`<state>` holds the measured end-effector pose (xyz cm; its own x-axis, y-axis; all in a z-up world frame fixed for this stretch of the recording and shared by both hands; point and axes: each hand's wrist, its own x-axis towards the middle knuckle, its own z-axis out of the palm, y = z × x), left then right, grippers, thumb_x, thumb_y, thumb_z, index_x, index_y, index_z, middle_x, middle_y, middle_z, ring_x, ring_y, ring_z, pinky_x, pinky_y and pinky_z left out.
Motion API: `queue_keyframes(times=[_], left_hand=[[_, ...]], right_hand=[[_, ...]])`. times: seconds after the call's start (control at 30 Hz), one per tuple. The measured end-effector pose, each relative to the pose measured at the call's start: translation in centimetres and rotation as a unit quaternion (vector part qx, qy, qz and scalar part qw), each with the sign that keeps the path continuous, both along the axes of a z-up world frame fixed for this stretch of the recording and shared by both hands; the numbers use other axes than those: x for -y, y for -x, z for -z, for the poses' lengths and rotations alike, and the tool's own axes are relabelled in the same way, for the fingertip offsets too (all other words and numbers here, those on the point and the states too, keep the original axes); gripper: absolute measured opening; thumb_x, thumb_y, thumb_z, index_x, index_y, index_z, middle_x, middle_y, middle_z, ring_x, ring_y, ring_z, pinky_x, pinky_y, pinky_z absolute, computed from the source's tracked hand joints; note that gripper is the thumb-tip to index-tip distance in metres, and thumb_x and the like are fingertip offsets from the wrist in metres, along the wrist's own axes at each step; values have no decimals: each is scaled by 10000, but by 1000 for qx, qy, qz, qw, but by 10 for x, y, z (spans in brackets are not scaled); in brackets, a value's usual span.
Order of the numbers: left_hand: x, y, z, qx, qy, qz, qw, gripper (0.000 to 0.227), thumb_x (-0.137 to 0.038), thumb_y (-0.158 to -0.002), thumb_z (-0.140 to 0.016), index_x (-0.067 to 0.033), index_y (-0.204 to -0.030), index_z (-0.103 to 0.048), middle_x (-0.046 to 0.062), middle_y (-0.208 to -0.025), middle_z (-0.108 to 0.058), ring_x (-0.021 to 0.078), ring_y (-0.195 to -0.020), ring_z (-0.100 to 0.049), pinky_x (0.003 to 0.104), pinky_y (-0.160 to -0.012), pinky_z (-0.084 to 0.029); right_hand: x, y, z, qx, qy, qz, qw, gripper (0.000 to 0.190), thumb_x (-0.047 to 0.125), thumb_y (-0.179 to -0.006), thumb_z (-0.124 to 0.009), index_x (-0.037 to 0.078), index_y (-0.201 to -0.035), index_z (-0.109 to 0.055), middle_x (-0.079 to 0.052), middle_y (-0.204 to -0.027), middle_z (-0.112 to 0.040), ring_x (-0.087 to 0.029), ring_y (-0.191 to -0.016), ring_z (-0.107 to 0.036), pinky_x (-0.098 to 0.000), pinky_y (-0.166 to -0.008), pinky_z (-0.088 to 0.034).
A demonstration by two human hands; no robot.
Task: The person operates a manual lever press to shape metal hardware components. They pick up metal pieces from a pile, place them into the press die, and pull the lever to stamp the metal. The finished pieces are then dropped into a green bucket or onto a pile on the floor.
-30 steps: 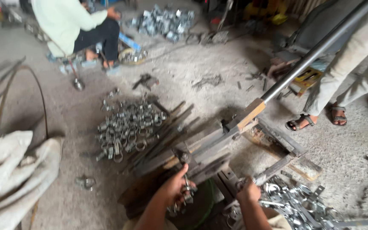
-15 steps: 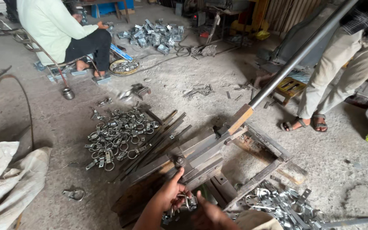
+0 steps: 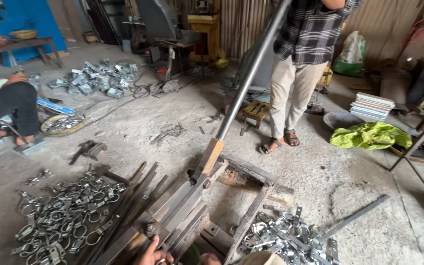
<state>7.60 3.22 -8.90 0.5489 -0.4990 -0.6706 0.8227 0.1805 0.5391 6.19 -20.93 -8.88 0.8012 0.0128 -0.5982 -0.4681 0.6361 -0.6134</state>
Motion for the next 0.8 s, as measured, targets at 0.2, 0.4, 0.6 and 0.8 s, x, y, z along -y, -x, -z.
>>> queue_keyframes(times=[0.2,0.4,0.6,0.8], left_hand=[[14,10,-13,74,-159,-105,979,847,-789,-849,-546,44,-748,-660,19,-572,-404,135,-470,-367,270,-484,-293],[37,70,-88,120,-256,-193,939,666,-741,-824,-627,-92,-674,-626,-33,-553,-424,133,-420,-378,289,-448,-289],[43,84,-119,137,-220,-194,946,635,-709,-877,-593,-95,-719,-627,-57,-569,-412,109,-403,-378,278,-416,-278],[45,82,-121,129,-218,-210,944,613,-685,-897,-594,-89,-752,-605,-39,-601,-425,117,-411,-389,282,-431,-289]], right_hand=[[50,-13,18,83,16,102,991,214,77,-780,-533,56,-983,-598,-132,-826,-633,-271,-754,-585,-426,-683,-508],[57,-53,40,221,179,-154,946,649,-56,-752,-642,181,-1356,-619,-129,-809,-677,-245,-707,-614,-383,-659,-497],[40,-33,20,335,480,-293,755,711,59,-688,-845,40,-1361,-618,-180,-1174,-737,-243,-1030,-717,-366,-927,-533],[32,-23,10,319,494,-387,710,737,119,-684,-832,79,-1385,-606,-170,-1272,-719,-259,-1152,-714,-347,-984,-539]])
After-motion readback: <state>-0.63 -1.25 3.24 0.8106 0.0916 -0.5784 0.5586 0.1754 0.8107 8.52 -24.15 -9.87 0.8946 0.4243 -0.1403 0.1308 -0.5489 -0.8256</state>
